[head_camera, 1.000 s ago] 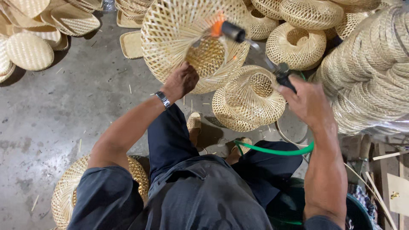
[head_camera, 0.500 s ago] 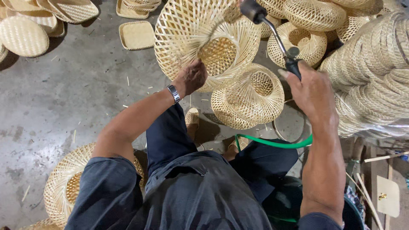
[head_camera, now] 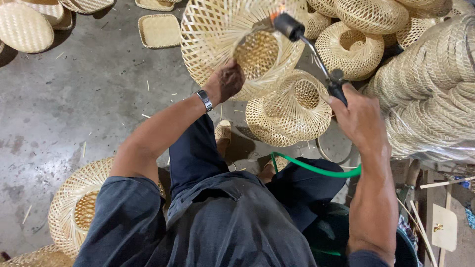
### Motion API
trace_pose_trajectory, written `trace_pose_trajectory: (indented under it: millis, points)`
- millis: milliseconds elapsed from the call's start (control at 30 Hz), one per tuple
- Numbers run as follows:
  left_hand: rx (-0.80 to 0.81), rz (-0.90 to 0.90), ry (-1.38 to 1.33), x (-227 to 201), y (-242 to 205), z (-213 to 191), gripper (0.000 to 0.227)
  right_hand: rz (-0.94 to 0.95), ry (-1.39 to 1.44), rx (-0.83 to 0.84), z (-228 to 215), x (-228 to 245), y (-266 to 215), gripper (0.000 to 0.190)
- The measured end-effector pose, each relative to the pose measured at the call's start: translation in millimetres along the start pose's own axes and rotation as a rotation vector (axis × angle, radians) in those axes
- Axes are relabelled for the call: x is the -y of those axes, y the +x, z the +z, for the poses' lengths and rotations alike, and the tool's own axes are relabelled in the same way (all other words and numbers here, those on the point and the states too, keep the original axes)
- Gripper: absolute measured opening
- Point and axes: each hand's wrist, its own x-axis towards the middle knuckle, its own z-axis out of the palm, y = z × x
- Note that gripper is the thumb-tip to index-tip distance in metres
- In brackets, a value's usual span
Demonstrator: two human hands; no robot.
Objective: The person sits on the floor and uses a handheld blowtorch to apply flame to the surface of woven baskets. They rotate the baskets to treat different sections and stack finished items nearby.
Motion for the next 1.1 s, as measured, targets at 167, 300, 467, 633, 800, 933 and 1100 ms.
trace_pose_trajectory:
  millis: [167,300,467,633,800,933,1100]
  points:
    - [0.097,-0.062,-0.747,28.4,-9.1,-8.9,0.021,0.167,0.027,0.077,11.1,-16.3,-25.3,0.038]
    - [0.019,-0.144,-0.734,51.6,-13.6,-29.7,0.030,0.292,0.159,0.157,19.2,-15.1,-43.4,0.037]
    - [-0.074,-0.201,-0.866,62.1,-17.1,-28.7,0.038,0.605,0.395,0.087,11.8,-8.7,-50.2,0.022]
    - [-0.399,-0.947,-2.753,37.4,18.3,2.6,0.063,0.517,0.548,-0.038,10.8,-14.0,-65.7,0.020]
    - [-0.663,-1.968,-3.449,3.9,65.0,14.2,0.064,0.670,0.501,0.110,29.7,-21.3,-79.7,0.025]
    - [-0.923,-1.746,-3.183,-29.4,81.0,11.6,0.054,0.588,0.522,0.203,49.2,-24.3,-89.9,0.026]
    - [-0.630,-2.227,-3.217,-33.6,72.0,37.6,0.065,0.620,0.435,0.206,60.0,-12.4,-84.5,0.032]
